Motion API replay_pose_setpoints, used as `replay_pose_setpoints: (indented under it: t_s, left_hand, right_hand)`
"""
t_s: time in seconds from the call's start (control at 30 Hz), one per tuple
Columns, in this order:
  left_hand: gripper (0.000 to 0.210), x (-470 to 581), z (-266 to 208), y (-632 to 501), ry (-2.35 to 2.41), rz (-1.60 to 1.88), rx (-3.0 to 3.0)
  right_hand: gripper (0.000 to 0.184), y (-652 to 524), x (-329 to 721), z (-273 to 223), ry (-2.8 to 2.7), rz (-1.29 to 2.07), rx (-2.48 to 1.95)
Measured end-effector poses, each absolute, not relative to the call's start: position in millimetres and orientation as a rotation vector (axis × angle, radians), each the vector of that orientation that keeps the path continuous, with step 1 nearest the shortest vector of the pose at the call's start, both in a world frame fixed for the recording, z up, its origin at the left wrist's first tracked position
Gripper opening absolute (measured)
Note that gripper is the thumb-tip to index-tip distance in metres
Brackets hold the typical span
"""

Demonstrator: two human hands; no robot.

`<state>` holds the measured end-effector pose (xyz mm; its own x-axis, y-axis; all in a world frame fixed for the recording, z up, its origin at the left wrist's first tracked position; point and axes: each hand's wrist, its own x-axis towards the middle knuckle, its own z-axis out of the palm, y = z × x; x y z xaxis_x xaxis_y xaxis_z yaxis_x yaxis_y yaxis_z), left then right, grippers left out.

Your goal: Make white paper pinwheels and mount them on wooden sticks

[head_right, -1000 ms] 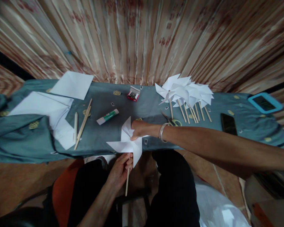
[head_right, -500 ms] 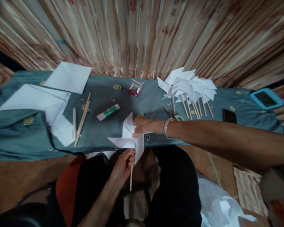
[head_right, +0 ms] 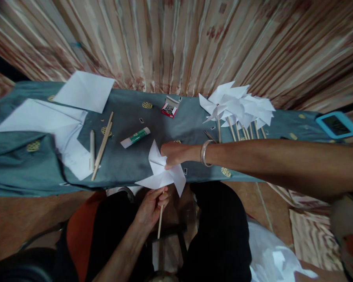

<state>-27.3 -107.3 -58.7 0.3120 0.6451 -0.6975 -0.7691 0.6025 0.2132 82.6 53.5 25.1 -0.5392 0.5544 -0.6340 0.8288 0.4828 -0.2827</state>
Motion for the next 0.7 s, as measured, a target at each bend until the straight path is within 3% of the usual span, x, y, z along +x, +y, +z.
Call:
replay_pose_setpoints:
  t_s: [0.27,0.7]
  left_hand:
    - [0.027,-28.1,-56.1,-107.2,0.848,0.966,-0.153]
    - [0.033,-27.6,-58.7,-108.0,0.835,0.942,-0.134]
  right_hand:
    - [0.021,57.0,79.1,25.1,2.3,-0.797,1.052]
    - [0.02,44.4,87.8,24.5,2.046,-1.052,1.385]
